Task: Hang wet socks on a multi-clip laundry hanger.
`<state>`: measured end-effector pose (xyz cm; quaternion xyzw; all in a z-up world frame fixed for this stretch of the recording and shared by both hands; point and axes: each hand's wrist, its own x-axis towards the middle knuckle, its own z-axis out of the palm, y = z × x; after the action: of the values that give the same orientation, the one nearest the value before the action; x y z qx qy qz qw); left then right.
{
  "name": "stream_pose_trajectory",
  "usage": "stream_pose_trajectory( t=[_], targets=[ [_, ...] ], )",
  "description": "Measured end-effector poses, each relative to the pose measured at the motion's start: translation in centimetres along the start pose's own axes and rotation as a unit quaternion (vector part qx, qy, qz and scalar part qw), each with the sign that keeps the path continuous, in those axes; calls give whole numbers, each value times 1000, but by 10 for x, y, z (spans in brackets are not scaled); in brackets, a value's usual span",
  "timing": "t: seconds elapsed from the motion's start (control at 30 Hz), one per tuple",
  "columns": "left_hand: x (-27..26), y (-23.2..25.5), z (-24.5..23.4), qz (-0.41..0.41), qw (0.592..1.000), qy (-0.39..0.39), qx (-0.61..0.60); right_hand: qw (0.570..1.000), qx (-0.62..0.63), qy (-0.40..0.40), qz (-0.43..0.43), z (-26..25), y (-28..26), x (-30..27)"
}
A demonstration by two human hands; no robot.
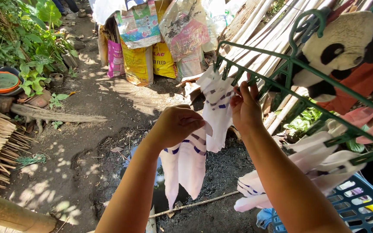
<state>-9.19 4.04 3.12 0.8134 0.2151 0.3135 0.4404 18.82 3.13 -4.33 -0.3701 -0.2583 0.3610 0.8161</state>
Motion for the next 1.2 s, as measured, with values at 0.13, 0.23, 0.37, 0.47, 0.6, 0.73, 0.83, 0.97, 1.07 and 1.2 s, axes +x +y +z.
stream_pose_trajectory(
  t=[0.13, 0.23, 0.37, 0.47, 0.6, 0.73, 0.83, 0.97, 1.07, 1.2],
  targets=[
    [7, -5, 10, 20, 1000, 6, 22, 996, 77, -50, 6, 0, -7, -25],
    [16, -2, 21, 17, 1000, -16, -14, 996, 63, -68, -14, 17, -30, -49],
    [32, -10, 32, -3, 998, -44, -48, 996, 73, -43, -9, 0, -24, -38],
    [43, -22, 41, 9, 992, -71, -106, 997, 70, -18, -9, -18, -11, -27],
    [65, -20, 45, 48, 995, -77, -46, 996, 91, -7, -15, -36, -4, -21],
    [79, -5, 43, 218, 964, 0, 149, 991, 121, -61, 14, -12, -26, -43],
    [84, 11, 42, 173, 967, 17, 188, 986, 140, -94, 0, -9, -29, -40],
    [83, 14, 44, 135, 968, 23, 212, 991, 115, -65, 15, -14, -23, -38],
    [85, 6, 50, 156, 969, 47, 188, 990, 120, -65, 21, -15, -22, -35],
    [88, -1, 59, 159, 972, 109, 131, 994, 91, -59, 23, -17, -25, -33]
  ],
)
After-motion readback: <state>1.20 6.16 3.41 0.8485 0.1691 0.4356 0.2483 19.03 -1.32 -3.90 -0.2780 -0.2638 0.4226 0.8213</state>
